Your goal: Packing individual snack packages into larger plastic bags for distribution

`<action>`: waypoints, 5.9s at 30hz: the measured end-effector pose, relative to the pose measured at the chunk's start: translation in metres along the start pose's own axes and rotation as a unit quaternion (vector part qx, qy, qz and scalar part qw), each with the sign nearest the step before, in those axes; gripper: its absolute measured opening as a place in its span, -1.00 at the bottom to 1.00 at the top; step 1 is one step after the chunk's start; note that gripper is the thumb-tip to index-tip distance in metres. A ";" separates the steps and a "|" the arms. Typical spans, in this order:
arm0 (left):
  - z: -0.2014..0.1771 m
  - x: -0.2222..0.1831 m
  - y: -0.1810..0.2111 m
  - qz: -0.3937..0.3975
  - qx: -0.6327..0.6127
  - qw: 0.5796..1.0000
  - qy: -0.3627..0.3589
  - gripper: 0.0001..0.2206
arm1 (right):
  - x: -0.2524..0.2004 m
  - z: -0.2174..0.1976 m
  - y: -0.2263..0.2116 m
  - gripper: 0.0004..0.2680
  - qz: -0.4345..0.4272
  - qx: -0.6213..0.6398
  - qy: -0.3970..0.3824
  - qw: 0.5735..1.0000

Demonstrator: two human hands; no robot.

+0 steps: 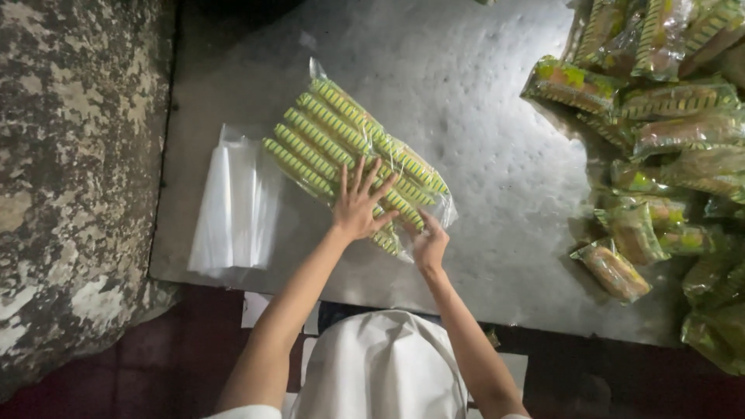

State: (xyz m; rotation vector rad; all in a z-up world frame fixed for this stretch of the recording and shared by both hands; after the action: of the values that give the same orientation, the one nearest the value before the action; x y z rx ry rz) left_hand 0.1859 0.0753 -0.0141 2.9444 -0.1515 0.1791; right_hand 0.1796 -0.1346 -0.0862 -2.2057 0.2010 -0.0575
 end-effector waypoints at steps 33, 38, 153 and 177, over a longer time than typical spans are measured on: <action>-0.001 0.035 -0.019 -0.017 0.005 0.999 -0.032 -0.31 | 0.044 0.059 0.038 -0.86 0.019 -0.027 -0.041 0.999; -0.007 0.037 -0.021 -0.017 0.014 0.997 -0.071 -0.30 | 0.055 0.091 0.092 -0.73 -0.002 -0.053 -0.085 0.995; 0.023 -0.126 0.024 -0.581 -0.397 0.698 0.131 0.29 | -0.050 0.017 -0.004 -0.77 -0.053 0.034 -0.298 0.952; 0.006 -0.076 0.064 -0.480 -0.277 0.830 0.061 0.00 | -0.080 -0.089 0.097 -0.66 0.381 0.415 -0.208 0.800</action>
State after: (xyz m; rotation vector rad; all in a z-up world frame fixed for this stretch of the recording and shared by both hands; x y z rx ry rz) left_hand 0.1047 0.0181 -0.0179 2.0862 1.0762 0.1302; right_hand 0.0787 -0.2489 -0.1083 -1.0934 0.6598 0.6625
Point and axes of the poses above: each hand's wrist, its own x-axis towards the middle knuckle, its own z-axis out of the palm, y = z × x, the point moved 7 cm from there along x, towards the middle knuckle, and after that the axes turned 10 degrees about y, right-handed, at the moved point
